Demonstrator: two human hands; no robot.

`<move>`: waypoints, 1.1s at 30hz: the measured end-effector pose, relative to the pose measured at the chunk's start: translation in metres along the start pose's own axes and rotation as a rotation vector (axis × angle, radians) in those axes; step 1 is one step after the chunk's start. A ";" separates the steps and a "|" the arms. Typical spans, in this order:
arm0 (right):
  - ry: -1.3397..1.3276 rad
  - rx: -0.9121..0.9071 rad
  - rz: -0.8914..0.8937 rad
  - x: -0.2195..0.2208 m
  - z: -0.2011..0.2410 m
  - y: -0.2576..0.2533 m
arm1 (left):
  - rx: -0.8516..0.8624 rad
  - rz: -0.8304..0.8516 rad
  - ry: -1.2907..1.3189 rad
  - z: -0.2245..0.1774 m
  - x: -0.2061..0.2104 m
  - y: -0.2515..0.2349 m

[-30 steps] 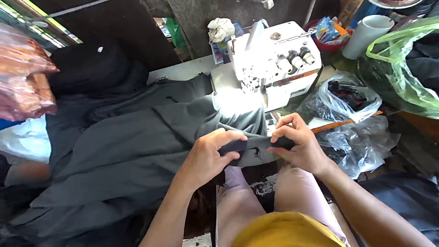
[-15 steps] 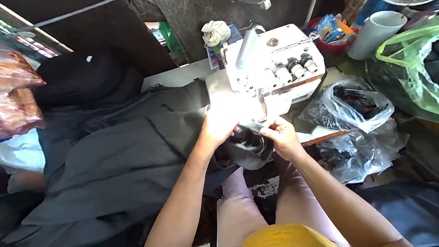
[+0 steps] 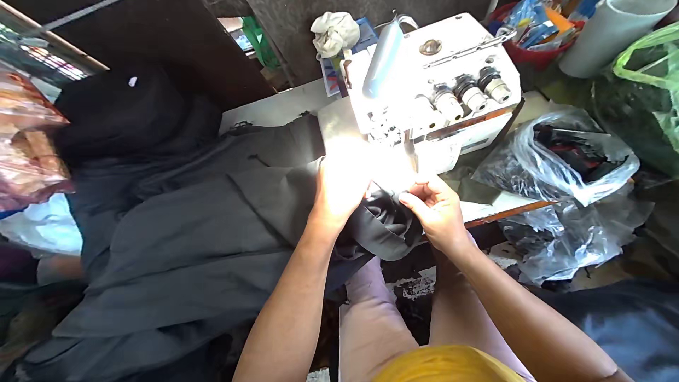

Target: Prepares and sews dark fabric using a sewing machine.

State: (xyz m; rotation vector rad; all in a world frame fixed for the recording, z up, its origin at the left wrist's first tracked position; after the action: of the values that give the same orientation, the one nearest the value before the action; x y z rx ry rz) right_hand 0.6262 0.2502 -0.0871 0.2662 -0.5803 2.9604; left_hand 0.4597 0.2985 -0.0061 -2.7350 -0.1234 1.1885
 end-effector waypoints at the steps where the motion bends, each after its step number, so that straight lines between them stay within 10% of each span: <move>1: 0.067 -0.012 0.012 0.000 0.003 0.000 | -0.016 0.009 0.002 -0.001 0.001 -0.001; 10: 0.906 -0.183 0.084 0.018 0.043 -0.012 | -0.063 0.063 -0.219 -0.011 0.010 -0.040; 21: 1.130 -0.213 -0.004 0.034 0.049 -0.006 | 0.040 -0.077 -0.130 -0.007 0.012 -0.052; 27: 0.476 0.021 0.252 -0.001 0.026 0.010 | -0.256 0.115 1.022 0.019 -0.008 0.074; 33: 0.324 -0.322 0.399 -0.007 0.021 0.050 | -0.729 0.276 1.627 0.031 0.031 0.199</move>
State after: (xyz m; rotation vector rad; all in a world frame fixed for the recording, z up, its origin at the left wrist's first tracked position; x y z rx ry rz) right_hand 0.6291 0.1954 -0.0870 -0.3953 -1.1545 3.0966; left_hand 0.4610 0.1102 -0.0848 -3.3297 0.0517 -1.5345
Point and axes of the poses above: each hand's wrist, its own y-axis away from the middle knuckle, its own x-axis out of the palm, z = x × y, the point moved 6 cm from there along -y, towards the middle knuckle, and after that the axes turned 3 degrees about -z, right-handed, at the moved point
